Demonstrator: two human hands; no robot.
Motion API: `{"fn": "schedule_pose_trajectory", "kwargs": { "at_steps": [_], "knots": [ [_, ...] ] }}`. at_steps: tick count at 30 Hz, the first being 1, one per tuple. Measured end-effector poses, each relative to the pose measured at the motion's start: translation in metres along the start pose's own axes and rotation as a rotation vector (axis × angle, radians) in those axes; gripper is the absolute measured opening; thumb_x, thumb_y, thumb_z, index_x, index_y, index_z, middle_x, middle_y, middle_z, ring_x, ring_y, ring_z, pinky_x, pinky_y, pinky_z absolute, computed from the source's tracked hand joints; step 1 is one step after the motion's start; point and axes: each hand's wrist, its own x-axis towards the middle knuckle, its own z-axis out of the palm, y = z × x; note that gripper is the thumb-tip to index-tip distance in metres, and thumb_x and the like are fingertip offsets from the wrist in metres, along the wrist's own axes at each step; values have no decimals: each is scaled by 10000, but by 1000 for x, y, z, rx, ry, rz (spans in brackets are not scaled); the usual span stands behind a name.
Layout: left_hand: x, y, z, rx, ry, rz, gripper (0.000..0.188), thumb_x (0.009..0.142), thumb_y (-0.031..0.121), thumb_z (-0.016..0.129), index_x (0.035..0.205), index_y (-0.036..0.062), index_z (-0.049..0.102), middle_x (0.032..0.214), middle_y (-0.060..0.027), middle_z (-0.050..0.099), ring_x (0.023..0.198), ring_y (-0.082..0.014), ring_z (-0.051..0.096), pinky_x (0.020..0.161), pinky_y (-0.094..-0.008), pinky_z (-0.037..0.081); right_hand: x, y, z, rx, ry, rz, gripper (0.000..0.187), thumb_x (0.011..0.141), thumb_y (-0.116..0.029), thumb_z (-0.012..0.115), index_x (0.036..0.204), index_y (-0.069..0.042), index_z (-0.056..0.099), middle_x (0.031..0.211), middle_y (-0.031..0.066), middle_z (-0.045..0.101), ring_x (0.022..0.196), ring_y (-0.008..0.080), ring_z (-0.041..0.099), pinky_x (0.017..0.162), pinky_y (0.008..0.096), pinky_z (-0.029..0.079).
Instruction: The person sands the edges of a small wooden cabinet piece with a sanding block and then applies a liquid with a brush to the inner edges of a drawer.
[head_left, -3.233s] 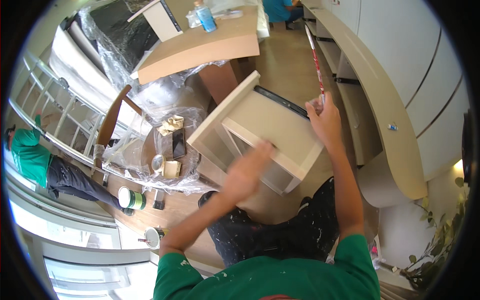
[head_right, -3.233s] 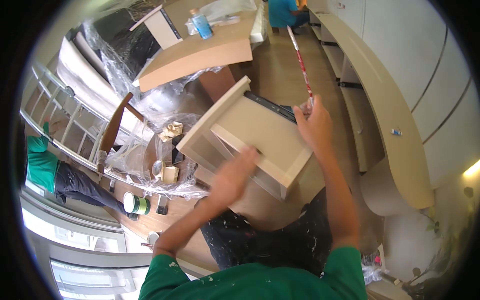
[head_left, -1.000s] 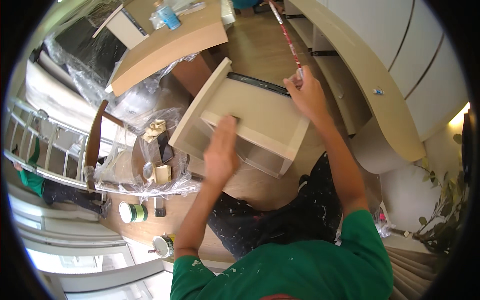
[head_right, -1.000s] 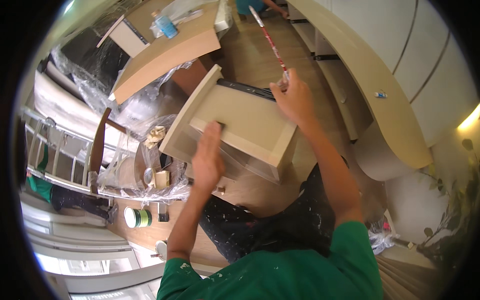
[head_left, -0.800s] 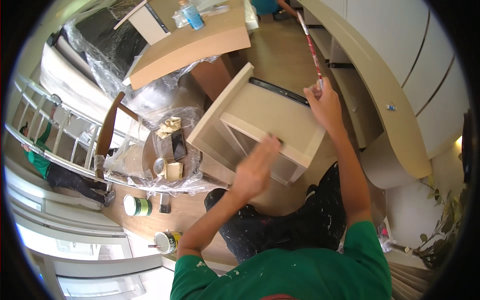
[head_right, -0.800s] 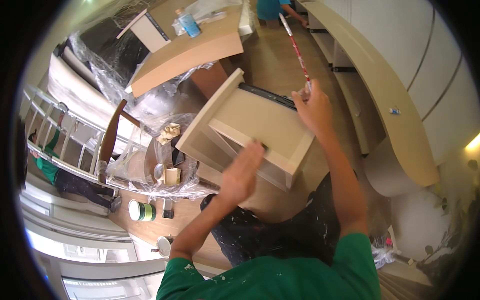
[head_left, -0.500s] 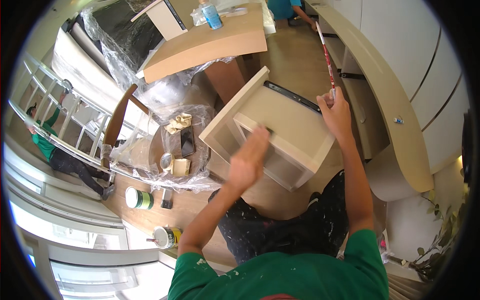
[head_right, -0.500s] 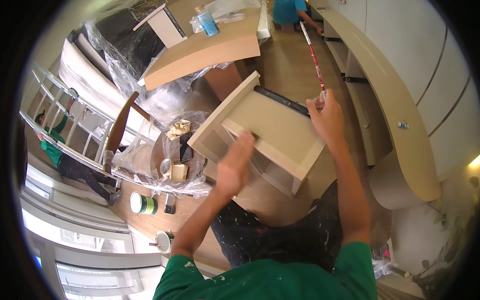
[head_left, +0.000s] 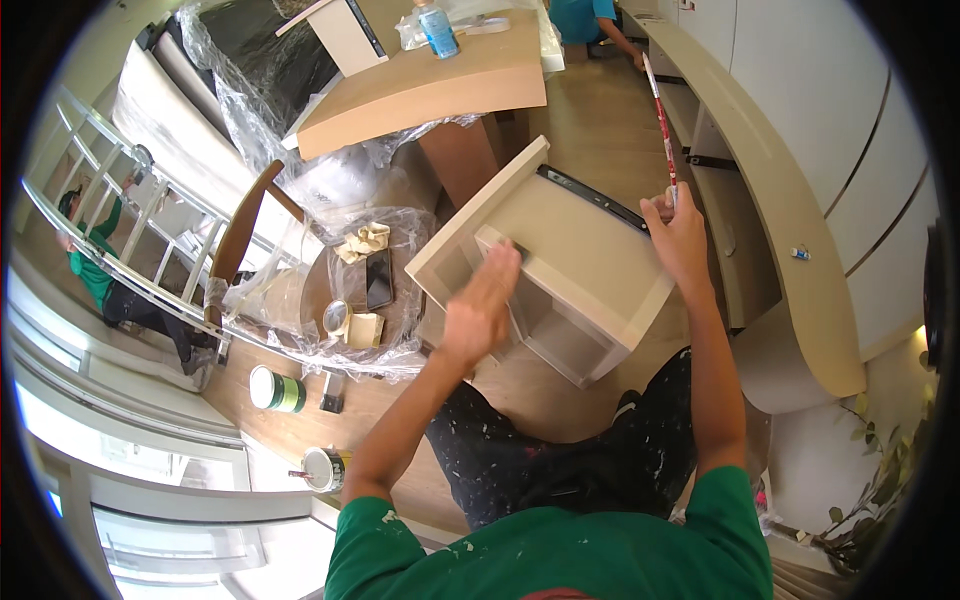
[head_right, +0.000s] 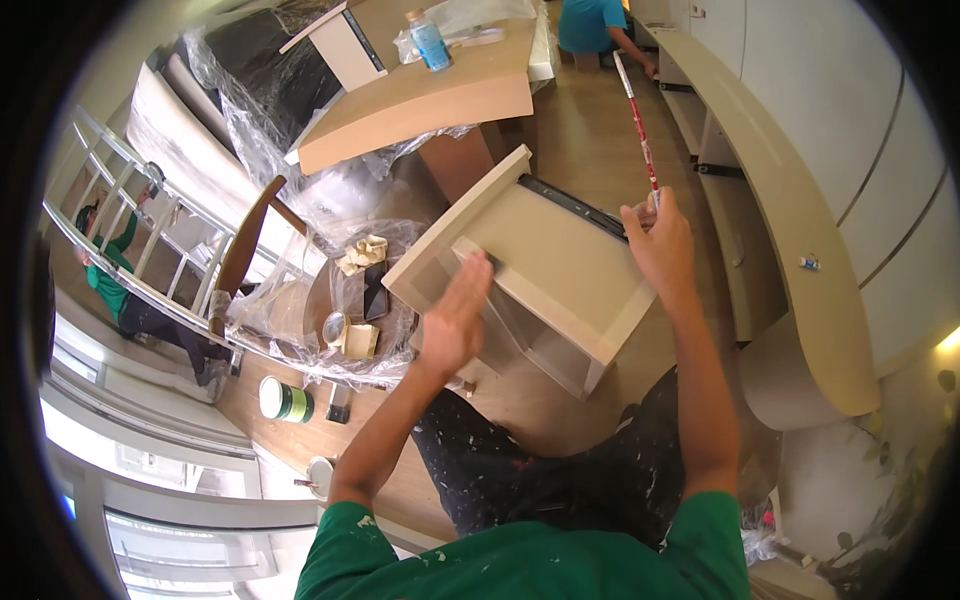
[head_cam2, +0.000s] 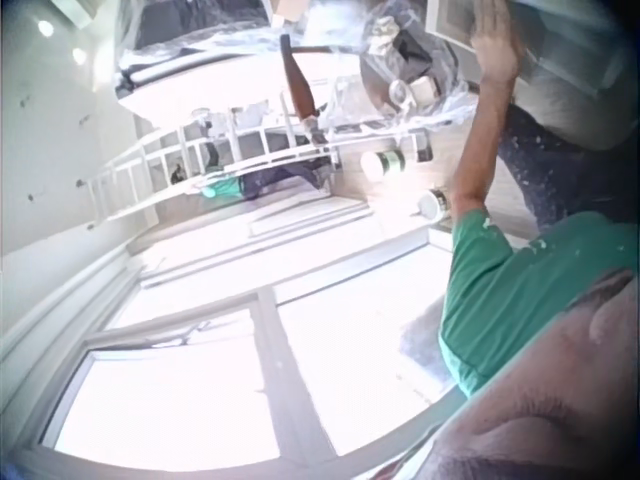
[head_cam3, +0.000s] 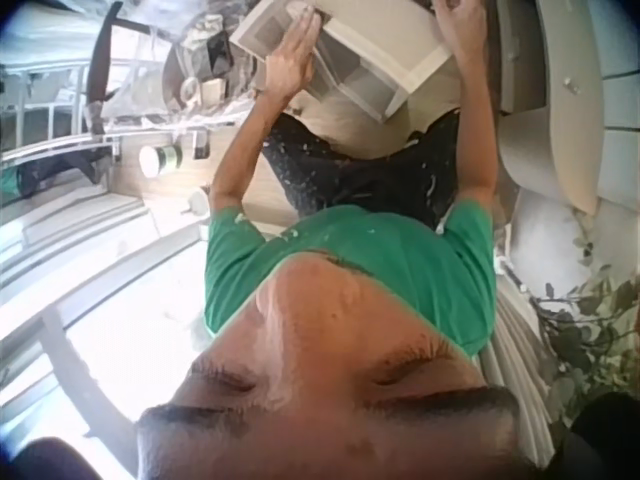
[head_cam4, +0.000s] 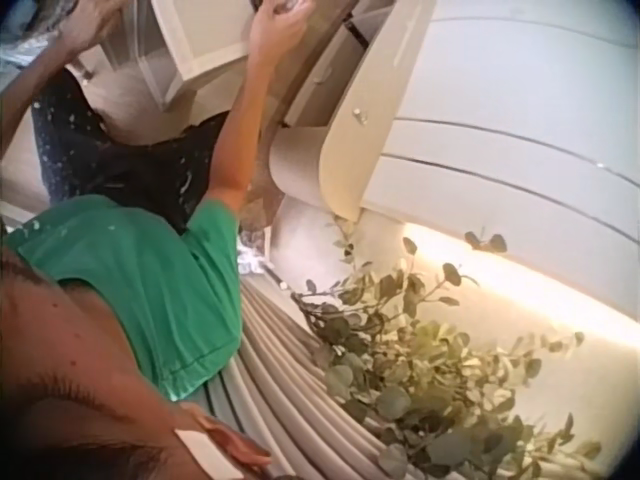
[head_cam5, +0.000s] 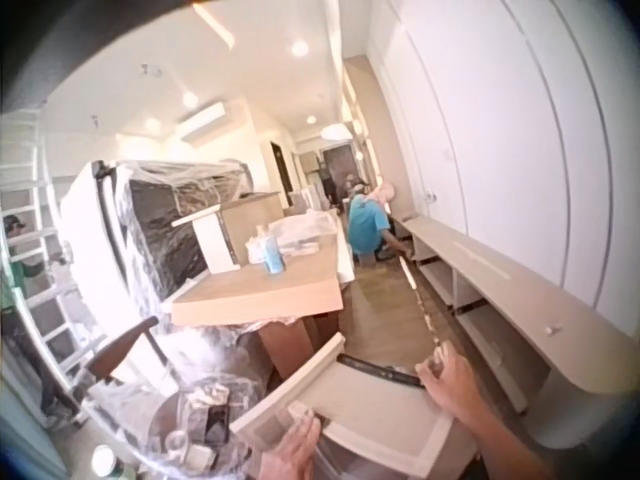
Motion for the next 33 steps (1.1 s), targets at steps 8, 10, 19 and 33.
{"fn": "schedule_pose_trajectory", "kwargs": {
  "at_steps": [8,10,19,33],
  "knots": [
    [5,-2,0,-8,18,-148,779,724,-133,504,1495,-34,456,1529,-246,478,1424,-385,465,1111,-423,481,-2,-4,-1,-8,-7,4,315,926,-207,726,932,-57,448,831,116,726,793,286,743,728,406,556],
    [8,5,-2,-11,65,-159,791,720,-131,512,1501,-17,458,1530,-221,488,1418,-378,473,1105,-421,486,-4,-4,-1,-2,-8,5,320,924,-210,729,931,-56,449,827,116,725,788,285,742,722,404,556],
    [11,13,-12,-17,-90,-58,767,747,-101,528,1505,-8,453,1543,-207,475,1408,-368,487,1059,-410,523,-1,1,0,-3,9,10,318,917,-216,739,933,-57,464,832,116,726,782,283,741,711,405,559],
    [3,95,12,-186,-172,74,686,800,-94,520,1481,-24,487,1536,-230,479,1430,-378,466,1091,-434,497,-3,1,2,-61,26,-23,290,919,-220,741,936,-41,514,805,116,711,746,258,735,681,375,550]
  ]
}}
